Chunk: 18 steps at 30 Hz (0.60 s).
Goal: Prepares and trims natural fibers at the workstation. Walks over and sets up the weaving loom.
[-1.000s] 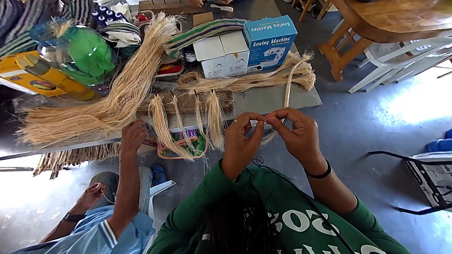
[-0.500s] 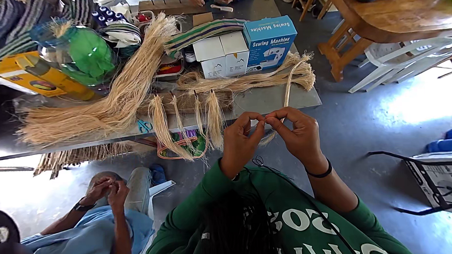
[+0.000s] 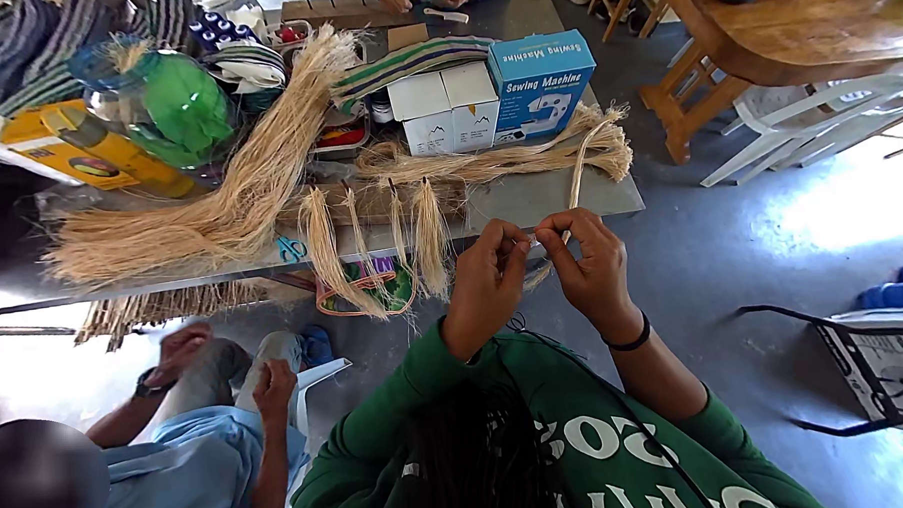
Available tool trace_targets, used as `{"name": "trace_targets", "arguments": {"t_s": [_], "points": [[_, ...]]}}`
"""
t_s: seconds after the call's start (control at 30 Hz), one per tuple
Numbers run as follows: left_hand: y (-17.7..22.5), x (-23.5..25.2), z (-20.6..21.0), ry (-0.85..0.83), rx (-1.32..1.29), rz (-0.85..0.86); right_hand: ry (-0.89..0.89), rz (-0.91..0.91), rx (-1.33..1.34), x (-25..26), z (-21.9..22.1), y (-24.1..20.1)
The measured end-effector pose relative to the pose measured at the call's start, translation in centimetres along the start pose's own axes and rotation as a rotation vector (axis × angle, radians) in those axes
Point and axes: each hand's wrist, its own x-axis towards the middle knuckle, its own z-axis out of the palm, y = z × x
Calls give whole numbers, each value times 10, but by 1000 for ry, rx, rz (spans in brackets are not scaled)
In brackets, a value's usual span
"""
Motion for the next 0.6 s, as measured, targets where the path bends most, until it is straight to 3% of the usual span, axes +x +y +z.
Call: {"name": "trace_targets", "arguments": {"t_s": [0.37,0.6], "points": [[-3,-13,3,75,-54,-23,-67,115,224,-4,-1,1],[-2,-24,9,158,-28,-7,-49,-30,138,-12,-7,-2]]}}
